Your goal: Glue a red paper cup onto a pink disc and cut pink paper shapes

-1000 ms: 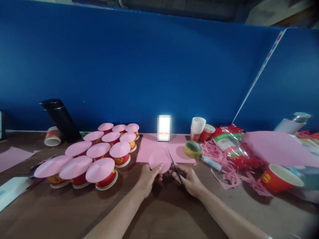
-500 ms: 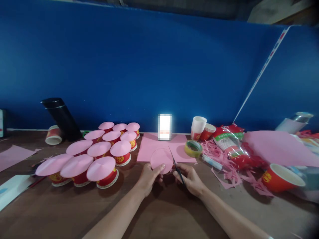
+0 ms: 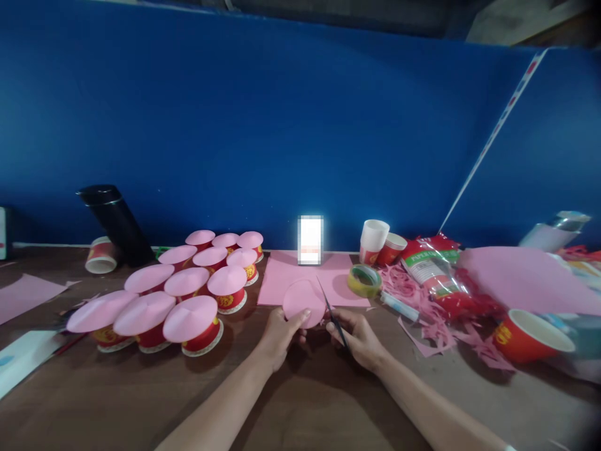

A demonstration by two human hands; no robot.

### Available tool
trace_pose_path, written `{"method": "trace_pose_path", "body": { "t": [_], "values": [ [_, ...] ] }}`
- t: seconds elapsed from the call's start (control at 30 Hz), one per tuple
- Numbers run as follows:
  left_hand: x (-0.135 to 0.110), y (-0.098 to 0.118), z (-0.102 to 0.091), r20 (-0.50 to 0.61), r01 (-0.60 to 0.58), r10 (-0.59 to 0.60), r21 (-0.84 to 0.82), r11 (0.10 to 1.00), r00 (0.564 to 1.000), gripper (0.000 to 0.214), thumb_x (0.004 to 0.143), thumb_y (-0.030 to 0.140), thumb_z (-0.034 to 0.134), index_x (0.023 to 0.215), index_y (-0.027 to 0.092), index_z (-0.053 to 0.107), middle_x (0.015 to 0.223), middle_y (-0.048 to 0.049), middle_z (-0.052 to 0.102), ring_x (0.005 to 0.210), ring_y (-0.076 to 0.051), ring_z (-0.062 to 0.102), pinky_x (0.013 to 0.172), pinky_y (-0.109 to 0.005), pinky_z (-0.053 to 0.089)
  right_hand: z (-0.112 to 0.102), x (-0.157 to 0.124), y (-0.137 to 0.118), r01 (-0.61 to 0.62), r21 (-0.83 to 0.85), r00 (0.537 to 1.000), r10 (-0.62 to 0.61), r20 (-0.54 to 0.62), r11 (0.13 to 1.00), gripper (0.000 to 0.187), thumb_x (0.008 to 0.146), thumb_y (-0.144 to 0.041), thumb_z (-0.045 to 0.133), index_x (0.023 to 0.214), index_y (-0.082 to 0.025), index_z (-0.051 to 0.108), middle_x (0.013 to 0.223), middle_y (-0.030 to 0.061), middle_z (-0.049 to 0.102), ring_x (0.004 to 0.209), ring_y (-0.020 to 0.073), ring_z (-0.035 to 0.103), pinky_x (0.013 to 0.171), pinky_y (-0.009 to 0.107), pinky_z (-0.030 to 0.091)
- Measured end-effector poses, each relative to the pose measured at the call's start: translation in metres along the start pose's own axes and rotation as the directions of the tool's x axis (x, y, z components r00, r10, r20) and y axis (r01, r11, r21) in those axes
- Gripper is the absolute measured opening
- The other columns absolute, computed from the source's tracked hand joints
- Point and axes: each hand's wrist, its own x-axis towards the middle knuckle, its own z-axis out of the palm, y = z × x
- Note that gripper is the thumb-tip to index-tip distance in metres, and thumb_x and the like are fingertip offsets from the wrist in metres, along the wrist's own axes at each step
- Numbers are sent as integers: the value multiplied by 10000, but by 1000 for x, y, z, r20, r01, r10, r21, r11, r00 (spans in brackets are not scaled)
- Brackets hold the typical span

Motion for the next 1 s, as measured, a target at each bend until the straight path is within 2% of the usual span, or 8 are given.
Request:
{"method": "trace_pose_path", "body": {
  "t": [0.17, 0.63, 0.83, 1.0],
  "values": [
    [0, 1, 2, -22, 22, -23, -12, 1000, 1000, 319, 596, 359, 714, 711, 87, 591, 515, 5, 528, 432, -63, 450, 389, -177, 383, 1, 0, -2, -1, -23, 1000, 1, 1, 1000, 340, 764, -393, 591, 966, -120, 595, 600, -23, 474, 503, 75, 403, 465, 191, 336],
    [2, -2, 0, -23, -14, 13, -16, 1000, 1000, 327, 603, 387, 699, 705, 93, 601, 527, -4, 538, 437, -68, 457, 393, -177, 371, 0, -1, -1, -22, -58, 1000, 21, -19, 998, 350, 764, -415, 582, 948, -118, 590, 575, -27, 458, 481, 72, 394, 442, 191, 324],
    [0, 1, 1, -39, 5, -5, -6, 1000, 999, 323, 607, 384, 696, 701, 96, 586, 505, 12, 518, 422, -60, 447, 392, -174, 369, 0, 0, -2, -1, -69, 1000, 0, -7, 998, 324, 775, -396, 577, 935, -114, 590, 566, -33, 454, 480, 67, 395, 448, 191, 332],
    [-2, 4, 2, -63, 10, -11, -16, 1000, 998, 331, 584, 383, 710, 691, 95, 586, 500, 11, 528, 419, -62, 445, 386, -175, 367, 0, 0, -3, -29, -74, 999, 28, -22, 997, 378, 756, -430, 587, 961, -113, 589, 562, -34, 468, 473, 71, 407, 444, 193, 340]
  ]
}}
